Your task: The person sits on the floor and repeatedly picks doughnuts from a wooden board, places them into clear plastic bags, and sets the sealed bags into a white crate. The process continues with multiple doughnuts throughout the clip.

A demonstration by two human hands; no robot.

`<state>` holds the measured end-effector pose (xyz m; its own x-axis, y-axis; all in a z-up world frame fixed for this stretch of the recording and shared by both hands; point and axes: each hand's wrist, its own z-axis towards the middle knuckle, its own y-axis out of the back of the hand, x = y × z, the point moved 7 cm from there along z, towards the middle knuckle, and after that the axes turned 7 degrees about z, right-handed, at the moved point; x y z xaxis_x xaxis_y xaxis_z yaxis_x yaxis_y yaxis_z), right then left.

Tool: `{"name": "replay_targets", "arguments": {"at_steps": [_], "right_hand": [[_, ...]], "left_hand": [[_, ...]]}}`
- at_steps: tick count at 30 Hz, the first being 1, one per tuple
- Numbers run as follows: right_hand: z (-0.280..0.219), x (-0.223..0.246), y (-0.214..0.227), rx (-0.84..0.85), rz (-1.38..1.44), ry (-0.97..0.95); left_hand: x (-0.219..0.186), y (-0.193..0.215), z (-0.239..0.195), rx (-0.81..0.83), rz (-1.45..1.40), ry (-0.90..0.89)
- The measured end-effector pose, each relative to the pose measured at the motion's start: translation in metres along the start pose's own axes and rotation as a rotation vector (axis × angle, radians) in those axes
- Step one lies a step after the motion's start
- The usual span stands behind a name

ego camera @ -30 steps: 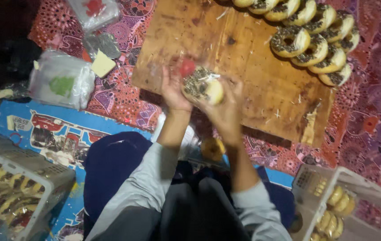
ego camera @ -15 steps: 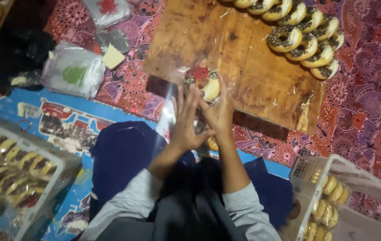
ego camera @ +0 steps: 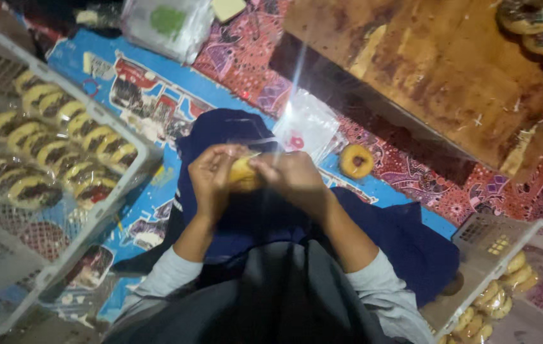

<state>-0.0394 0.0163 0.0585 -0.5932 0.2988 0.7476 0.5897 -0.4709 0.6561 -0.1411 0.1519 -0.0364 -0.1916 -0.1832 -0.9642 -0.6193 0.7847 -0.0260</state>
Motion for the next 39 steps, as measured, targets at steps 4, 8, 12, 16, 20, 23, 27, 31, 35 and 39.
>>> {"name": "replay_targets", "arguments": {"at_steps": [4,8,12,16,20,23,27,31,35,39], "right_hand": [[0.014,0.009,-0.011,-0.093,0.09,0.068],[0.011,0.016,-0.023,-0.158,0.077,0.305],[0.026,-0.01,-0.024,-0.133,0.105,0.091],[0.026,-0.095,-0.007,-0.13,0.078,-0.551],[-0.017,-0.134,-0.053,0.018,0.768,-0.589],[-0.065,-0.128,-0.118,0.025,1.259,-0.499],[-0.043,-0.11,-0.121,0.034,1.232,-0.386],[-0.023,-0.089,-0.087,-0.105,1.1,-0.385],[-0.017,-0.09,-0.052,-0.437,0.58,-0.285],[-0.03,-0.081,-0.058,-0.64,0.081,-0.012]], "left_hand": [[0.003,0.008,0.009,0.024,-0.146,-0.058],[0.004,0.005,0.003,0.088,-0.261,-0.031],[-0.018,0.001,-0.003,0.044,0.283,-0.218],[-0.038,0.0,-0.02,-0.081,0.228,-0.289],[-0.037,-0.011,-0.013,-0.158,-0.14,-0.076],[-0.06,-0.027,-0.042,-0.166,0.717,-0.674],[-0.019,0.019,-0.002,-0.281,0.25,-0.264],[0.042,0.016,0.016,0.083,-0.202,0.147],[0.027,0.02,0.017,-0.011,-0.015,-0.233],[0.006,0.028,-0.008,-0.247,0.085,-0.369]]}}
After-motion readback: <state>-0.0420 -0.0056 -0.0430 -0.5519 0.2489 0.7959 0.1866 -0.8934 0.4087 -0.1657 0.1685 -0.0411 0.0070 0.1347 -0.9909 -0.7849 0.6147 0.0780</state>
